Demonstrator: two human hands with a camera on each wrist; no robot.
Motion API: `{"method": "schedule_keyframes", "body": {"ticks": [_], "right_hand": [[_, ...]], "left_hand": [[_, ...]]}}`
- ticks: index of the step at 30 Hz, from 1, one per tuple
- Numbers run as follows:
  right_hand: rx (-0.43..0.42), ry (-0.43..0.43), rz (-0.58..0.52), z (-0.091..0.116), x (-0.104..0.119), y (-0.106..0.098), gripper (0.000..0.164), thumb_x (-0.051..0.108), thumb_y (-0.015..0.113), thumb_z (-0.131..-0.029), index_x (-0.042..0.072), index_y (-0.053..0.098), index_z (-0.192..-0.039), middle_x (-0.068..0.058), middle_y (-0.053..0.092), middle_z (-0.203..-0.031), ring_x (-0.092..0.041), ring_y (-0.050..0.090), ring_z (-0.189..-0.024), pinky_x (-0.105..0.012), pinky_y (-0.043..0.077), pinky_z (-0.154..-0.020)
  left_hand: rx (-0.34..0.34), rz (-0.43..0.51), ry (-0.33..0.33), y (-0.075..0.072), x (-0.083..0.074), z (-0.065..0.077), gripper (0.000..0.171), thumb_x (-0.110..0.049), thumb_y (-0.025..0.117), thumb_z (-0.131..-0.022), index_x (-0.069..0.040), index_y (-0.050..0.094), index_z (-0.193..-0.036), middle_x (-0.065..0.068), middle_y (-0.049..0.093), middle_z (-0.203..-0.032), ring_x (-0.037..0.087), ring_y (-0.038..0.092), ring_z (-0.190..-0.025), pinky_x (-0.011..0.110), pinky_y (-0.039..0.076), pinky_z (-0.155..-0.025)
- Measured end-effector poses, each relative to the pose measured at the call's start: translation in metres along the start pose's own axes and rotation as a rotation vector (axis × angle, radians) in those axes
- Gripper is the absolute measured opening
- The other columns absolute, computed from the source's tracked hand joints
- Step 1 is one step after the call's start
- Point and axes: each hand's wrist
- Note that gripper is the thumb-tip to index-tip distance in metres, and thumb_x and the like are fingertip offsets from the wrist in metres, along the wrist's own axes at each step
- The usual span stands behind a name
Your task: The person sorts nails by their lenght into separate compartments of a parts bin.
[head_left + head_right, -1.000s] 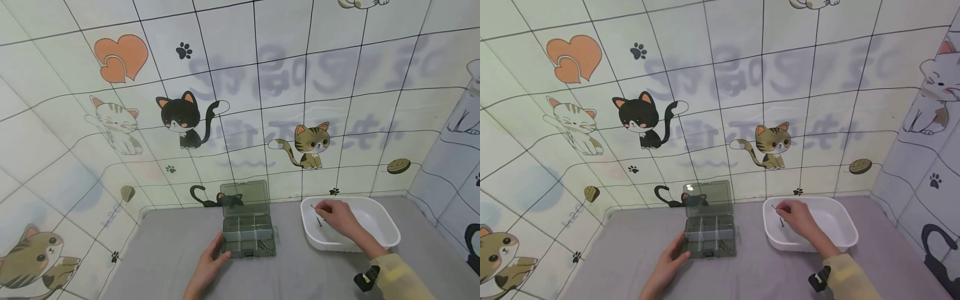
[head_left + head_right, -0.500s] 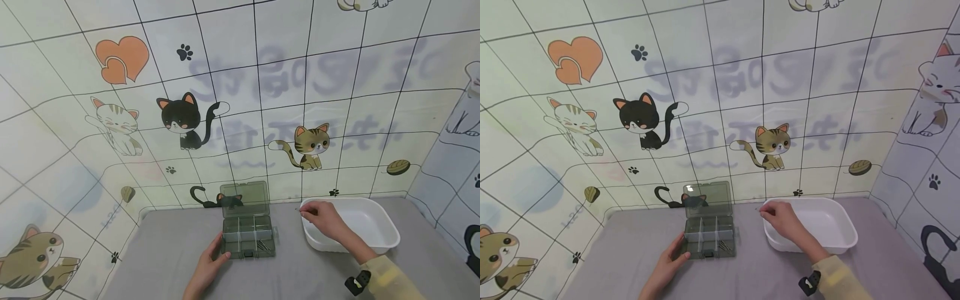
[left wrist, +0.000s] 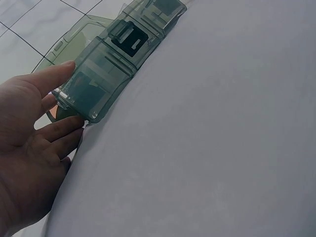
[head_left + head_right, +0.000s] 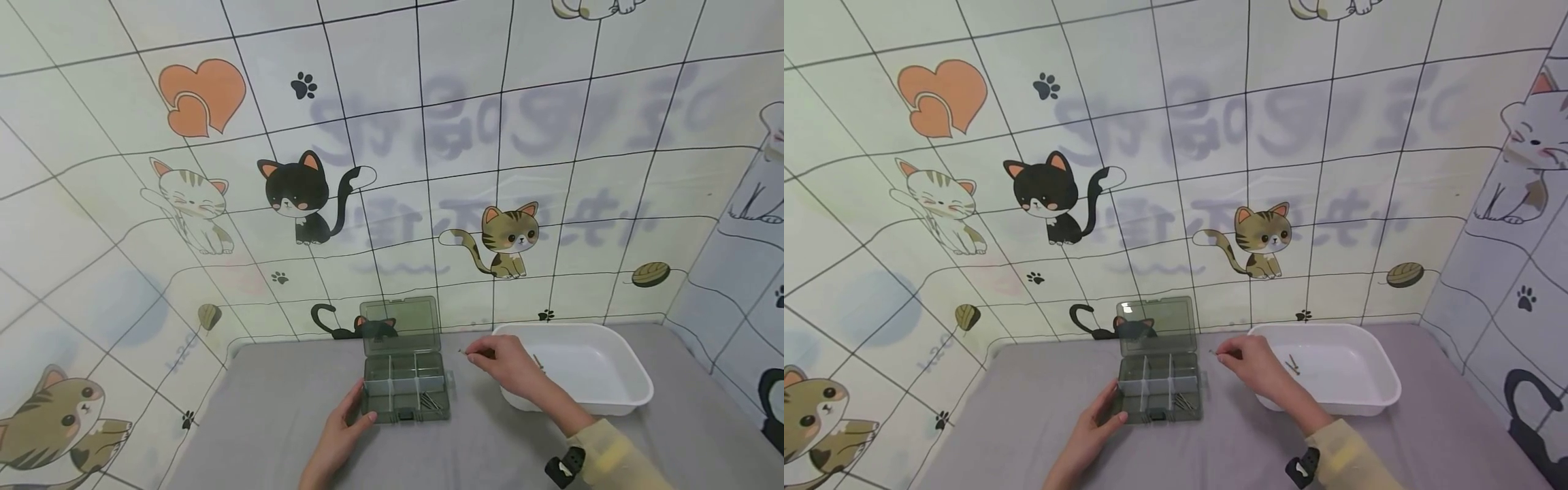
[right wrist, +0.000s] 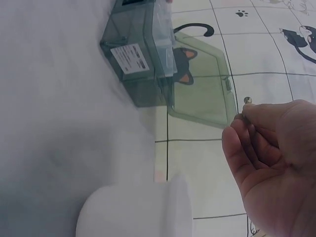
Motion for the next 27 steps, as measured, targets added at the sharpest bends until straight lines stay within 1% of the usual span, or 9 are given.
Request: {"method": "schedule_keyframes", "body": {"ticks": [3, 10, 17, 21, 27], "right_hand": [[0.015, -0.021, -0.016, -0.002, 0.001, 0.007, 0.007, 0.006, 0.072, -0.096, 0.005, 0.077, -0.100, -0.001, 0.074, -0.095, -0.012, 0.065, -0.081, -0.026, 0.054, -0.065], [0.010, -0.055, -0.023, -0.002, 0.003, 0.023, 0.007, 0.004, 0.072, -0.094, 0.005, 0.078, -0.098, 0.001, 0.074, -0.092, -0.010, 0.065, -0.078, -0.026, 0.054, -0.065], [0.045, -0.074, -0.041, -0.003, 0.003, 0.039, 0.008, 0.004, 0.071, -0.095, 0.000, 0.076, -0.099, 0.000, 0.073, -0.091, -0.008, 0.064, -0.079, -0.025, 0.054, -0.066], [0.056, -0.090, -0.061, -0.002, 0.006, 0.048, 0.006, 0.003, 0.071, -0.095, 0.002, 0.076, -0.098, 0.000, 0.073, -0.089, -0.006, 0.064, -0.077, -0.025, 0.055, -0.065], [0.061, -0.137, -0.054, 0.000, 0.010, 0.060, 0.005, 0.002, 0.073, -0.093, 0.005, 0.077, -0.094, 0.000, 0.074, -0.088, -0.005, 0.065, -0.078, -0.024, 0.055, -0.068]], "left_hand": [[0.003, -0.004, -0.007, 0.000, 0.001, -0.001, 0.072, -0.023, 0.073, -0.097, -0.004, 0.039, -0.157, 0.024, 0.039, -0.158, 0.042, 0.033, -0.148, 0.060, 0.023, -0.119], [0.005, -0.004, -0.008, 0.001, 0.002, -0.001, 0.072, -0.025, 0.072, -0.097, -0.004, 0.039, -0.157, 0.024, 0.039, -0.158, 0.042, 0.032, -0.148, 0.060, 0.022, -0.119], [0.006, -0.006, -0.011, 0.000, 0.003, -0.002, 0.072, -0.025, 0.072, -0.098, -0.005, 0.039, -0.158, 0.024, 0.038, -0.159, 0.042, 0.032, -0.148, 0.060, 0.022, -0.119], [0.008, -0.012, -0.006, 0.000, 0.001, -0.001, 0.071, -0.024, 0.072, -0.097, -0.005, 0.039, -0.157, 0.024, 0.039, -0.158, 0.042, 0.032, -0.148, 0.059, 0.023, -0.119], [0.007, -0.008, 0.006, -0.001, 0.000, 0.001, 0.071, -0.021, 0.073, -0.097, -0.004, 0.039, -0.157, 0.023, 0.040, -0.158, 0.040, 0.033, -0.148, 0.059, 0.023, -0.119]]}}
Point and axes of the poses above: each hand's wrist, its own z-axis away from the middle knuckle, its own y-axis out of the palm, x = y × z
